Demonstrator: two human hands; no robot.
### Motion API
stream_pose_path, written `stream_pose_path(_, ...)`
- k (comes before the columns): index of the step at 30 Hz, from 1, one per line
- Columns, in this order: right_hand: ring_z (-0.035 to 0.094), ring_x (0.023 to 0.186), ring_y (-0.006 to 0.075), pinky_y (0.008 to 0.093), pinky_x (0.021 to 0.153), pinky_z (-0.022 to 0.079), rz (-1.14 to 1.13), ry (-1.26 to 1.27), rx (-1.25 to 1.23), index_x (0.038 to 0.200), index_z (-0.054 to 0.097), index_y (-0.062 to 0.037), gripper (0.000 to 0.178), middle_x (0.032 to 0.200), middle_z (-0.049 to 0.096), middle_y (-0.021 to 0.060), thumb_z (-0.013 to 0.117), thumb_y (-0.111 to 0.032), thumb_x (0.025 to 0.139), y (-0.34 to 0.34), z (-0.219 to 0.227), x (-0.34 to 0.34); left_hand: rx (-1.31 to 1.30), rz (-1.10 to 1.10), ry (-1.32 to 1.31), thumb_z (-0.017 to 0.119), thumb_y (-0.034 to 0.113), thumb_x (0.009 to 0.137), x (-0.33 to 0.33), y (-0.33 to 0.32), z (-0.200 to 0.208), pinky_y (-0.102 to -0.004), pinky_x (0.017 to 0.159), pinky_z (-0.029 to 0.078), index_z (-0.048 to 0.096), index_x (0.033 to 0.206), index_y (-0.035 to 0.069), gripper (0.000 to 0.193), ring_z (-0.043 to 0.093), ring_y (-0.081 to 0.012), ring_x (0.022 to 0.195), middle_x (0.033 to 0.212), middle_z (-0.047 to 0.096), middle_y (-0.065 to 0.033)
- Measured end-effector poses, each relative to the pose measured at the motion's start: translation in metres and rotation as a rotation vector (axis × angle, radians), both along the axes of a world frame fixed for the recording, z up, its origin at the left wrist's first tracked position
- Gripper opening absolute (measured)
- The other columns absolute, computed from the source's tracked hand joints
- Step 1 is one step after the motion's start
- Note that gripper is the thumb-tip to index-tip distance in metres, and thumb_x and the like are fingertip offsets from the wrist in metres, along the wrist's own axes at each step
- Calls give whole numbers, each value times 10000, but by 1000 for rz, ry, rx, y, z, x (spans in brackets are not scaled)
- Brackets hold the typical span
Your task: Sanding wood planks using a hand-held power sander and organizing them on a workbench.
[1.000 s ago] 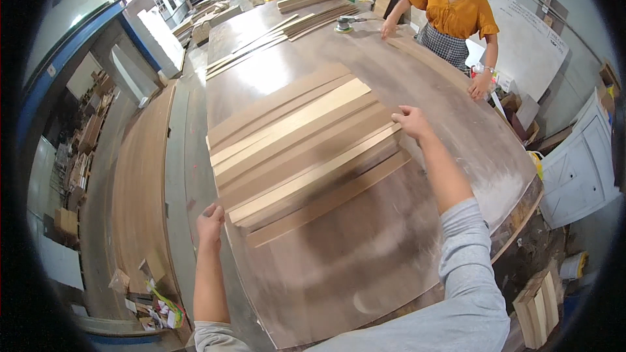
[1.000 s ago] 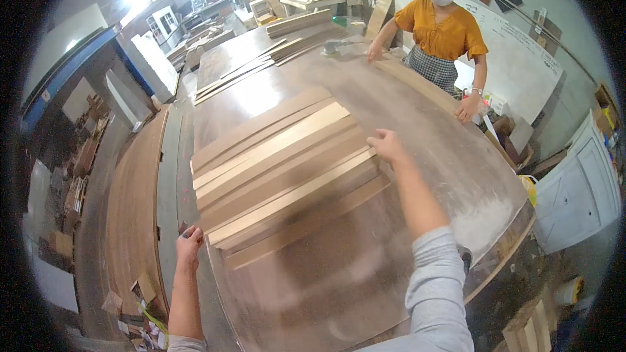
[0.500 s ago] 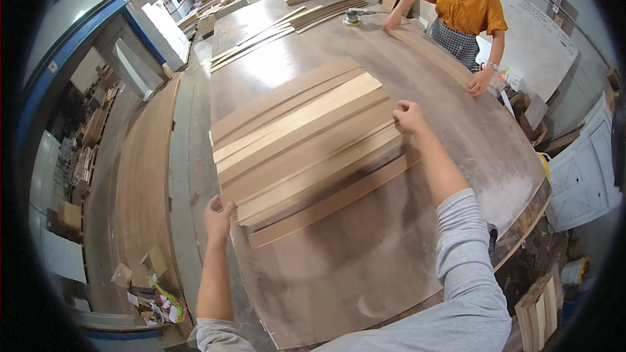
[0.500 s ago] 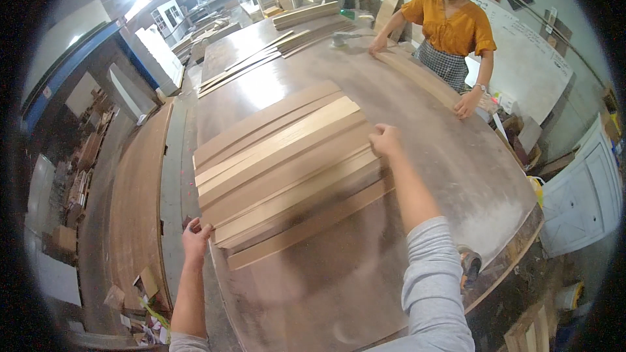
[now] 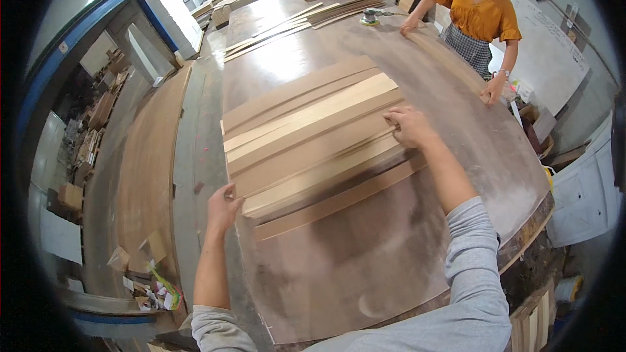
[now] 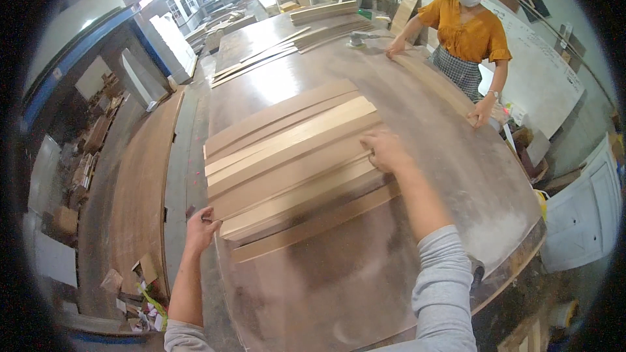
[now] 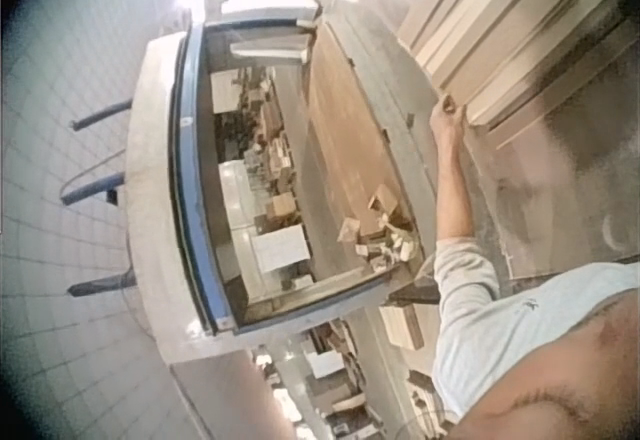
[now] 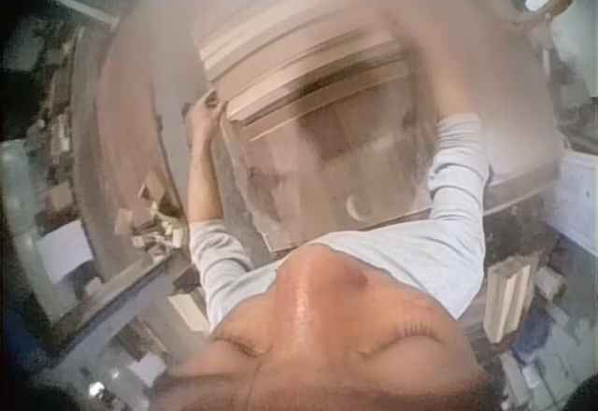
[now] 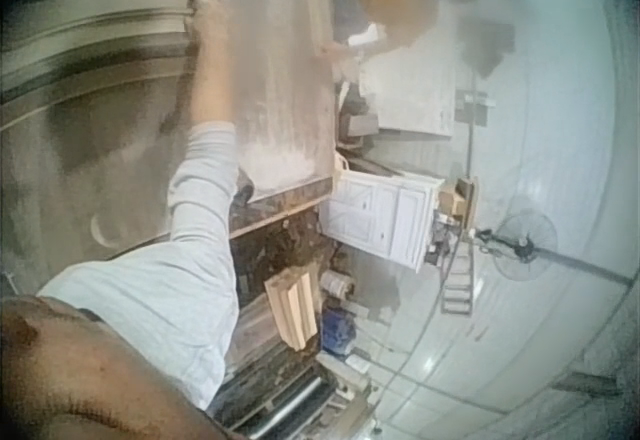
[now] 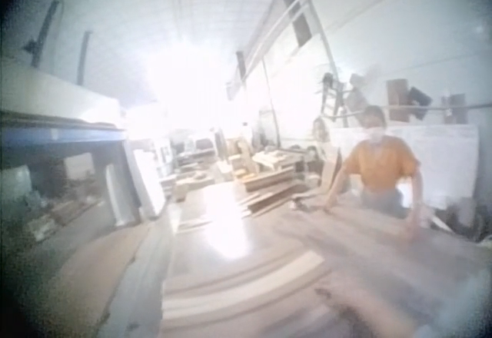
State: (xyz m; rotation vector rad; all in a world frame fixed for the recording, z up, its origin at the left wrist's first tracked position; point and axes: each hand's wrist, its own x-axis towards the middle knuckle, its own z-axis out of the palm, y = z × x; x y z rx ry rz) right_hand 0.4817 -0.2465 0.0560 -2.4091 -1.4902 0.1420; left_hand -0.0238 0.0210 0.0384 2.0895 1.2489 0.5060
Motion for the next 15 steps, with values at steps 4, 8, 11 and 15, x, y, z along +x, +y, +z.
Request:
stream_pose_path(4, 574, 1324, 326, 485, 1073, 510, -35, -54, 29, 1290, 708, -204, 527, 1352, 662, 51, 784, -137, 773, 1, -8, 11, 76, -14, 83, 858, 100, 772, 0, -1, 9, -351, 877, 558, 712, 1262, 1, 521, 671, -223, 936, 1168, 723, -135)
stream_pose_path(8, 610, 1227, 345, 488, 1011, 534, -2, -73, 28, 1225, 726, -187, 476, 1253, 678, 74, 811, -176, 757, 2, -2, 16, 65, -9, 79, 882, 109, 754, 7, -6, 19, -366, 917, 546, 706, 1223, 9, 511, 668, -260, 992, 1146, 712, -127)
stream_pose_path(11, 630, 1164, 349, 482, 981, 540, -8, -153, 127, 1174, 740, -186, 434, 1200, 692, 75, 816, -187, 747, -7, 9, 9, 479, -155, 105, 886, 97, 748, 2, -13, 24, -368, 900, 547, 684, 1196, 25, 497, 670, -269, 977, 1110, 703, -122)
stream_pose_path(15, 655, 1107, 341, 453, 943, 549, 47, -89, 161, 1102, 747, -167, 384, 1117, 715, 78, 812, -180, 724, -63, 10, -12, 153, -86, 83, 873, 65, 744, -36, -47, 18, -372, 893, 540, 668, 1177, 45, 479, 657, -282, 999, 1122, 675, -117)
